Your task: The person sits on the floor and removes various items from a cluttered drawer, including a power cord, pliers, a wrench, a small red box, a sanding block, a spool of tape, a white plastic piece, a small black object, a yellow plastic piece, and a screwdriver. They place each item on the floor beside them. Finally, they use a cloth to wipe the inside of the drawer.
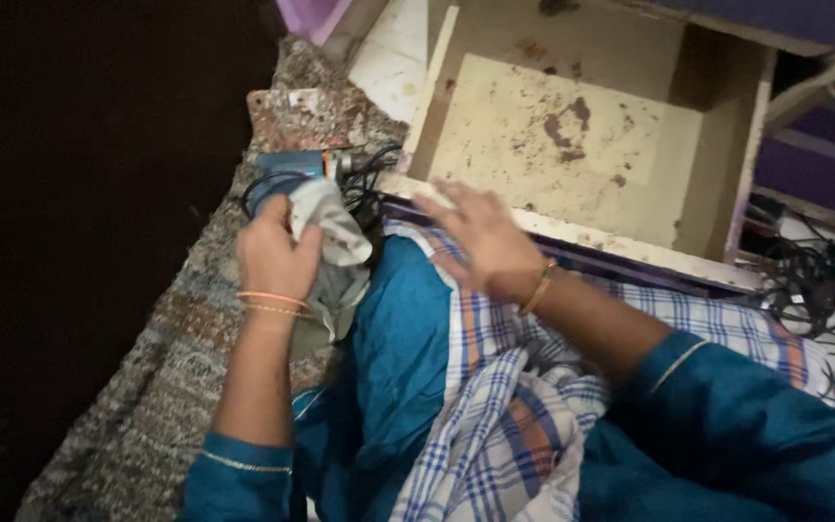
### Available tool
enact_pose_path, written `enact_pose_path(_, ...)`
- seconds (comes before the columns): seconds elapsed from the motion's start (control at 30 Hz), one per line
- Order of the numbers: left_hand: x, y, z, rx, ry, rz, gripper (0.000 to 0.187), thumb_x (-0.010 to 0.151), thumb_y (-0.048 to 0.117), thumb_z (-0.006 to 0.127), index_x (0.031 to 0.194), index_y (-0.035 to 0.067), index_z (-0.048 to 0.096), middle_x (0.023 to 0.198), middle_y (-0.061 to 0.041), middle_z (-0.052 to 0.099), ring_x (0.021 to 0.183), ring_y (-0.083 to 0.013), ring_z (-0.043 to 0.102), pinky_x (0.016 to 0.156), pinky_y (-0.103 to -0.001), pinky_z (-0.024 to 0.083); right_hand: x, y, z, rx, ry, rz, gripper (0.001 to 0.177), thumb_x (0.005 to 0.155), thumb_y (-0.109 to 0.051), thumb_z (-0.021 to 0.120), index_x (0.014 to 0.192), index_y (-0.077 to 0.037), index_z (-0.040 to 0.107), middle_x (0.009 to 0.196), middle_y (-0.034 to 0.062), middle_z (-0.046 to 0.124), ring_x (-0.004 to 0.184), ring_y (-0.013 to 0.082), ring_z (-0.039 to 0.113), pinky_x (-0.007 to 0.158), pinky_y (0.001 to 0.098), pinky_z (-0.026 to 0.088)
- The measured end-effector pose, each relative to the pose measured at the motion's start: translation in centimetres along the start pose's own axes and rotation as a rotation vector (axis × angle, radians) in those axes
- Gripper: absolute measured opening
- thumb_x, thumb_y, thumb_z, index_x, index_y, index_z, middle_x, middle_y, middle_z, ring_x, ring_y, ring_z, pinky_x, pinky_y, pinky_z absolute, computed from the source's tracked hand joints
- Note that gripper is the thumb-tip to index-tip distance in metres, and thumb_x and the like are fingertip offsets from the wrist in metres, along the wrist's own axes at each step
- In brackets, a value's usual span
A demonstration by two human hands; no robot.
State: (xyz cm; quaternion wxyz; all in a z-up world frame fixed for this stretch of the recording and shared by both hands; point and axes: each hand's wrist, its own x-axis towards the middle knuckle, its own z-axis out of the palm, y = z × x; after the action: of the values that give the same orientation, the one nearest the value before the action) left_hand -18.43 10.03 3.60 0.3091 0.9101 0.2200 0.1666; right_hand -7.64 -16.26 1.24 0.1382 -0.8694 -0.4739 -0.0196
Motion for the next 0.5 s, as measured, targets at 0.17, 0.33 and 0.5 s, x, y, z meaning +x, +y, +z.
enact_pose_path(0.17,0.9,7.0,-0.2,-0.656,-0.043,0.243,0.012,0.091,0.003,0.06,0.102,-0.001,0.062,0.088,-0.008,0.066,0.078,-0.0144,0.057,0.071,-0.026,0.048,-0.7,-2.5,-1.3,0.451,0.211,-0.183,0.107,0.086,-0.048,0.08,0.163,-0.014,0.015,0.168,0.0255,0.02,0.154,0.0435,0.029,0.123,0.0519,0.029)
enact_pose_path(0.33,0.3,13.5,1.7,-1.341,-0.302,0.042,0.031,0.088,-0.001,0.056,0.119,0.002,0.06,0.107,-0.004,0.07,0.093,-0.0104,0.067,0.084,-0.025,0.055,-0.5,-3.1,-2.8,0.752,0.555,-0.148,0.113,0.084,-0.026,0.079,0.166,-0.013,0.003,0.167,0.0246,0.025,0.155,0.0422,0.032,0.129,0.0447,0.031)
enact_pose_path(0.5,0.4,15.1,4.1,-1.193,-0.263,0.258,0.031,0.096,0.012,0.072,0.12,0.001,0.056,0.112,-0.007,0.067,0.101,-0.0133,0.064,0.093,-0.03,0.055,-1.7,-1.4,-5.9,0.906,0.589,0.124,0.093,0.082,0.001,0.065,0.166,-0.01,0.026,0.156,0.0213,0.056,0.145,0.0345,0.059,0.125,0.0384,0.042)
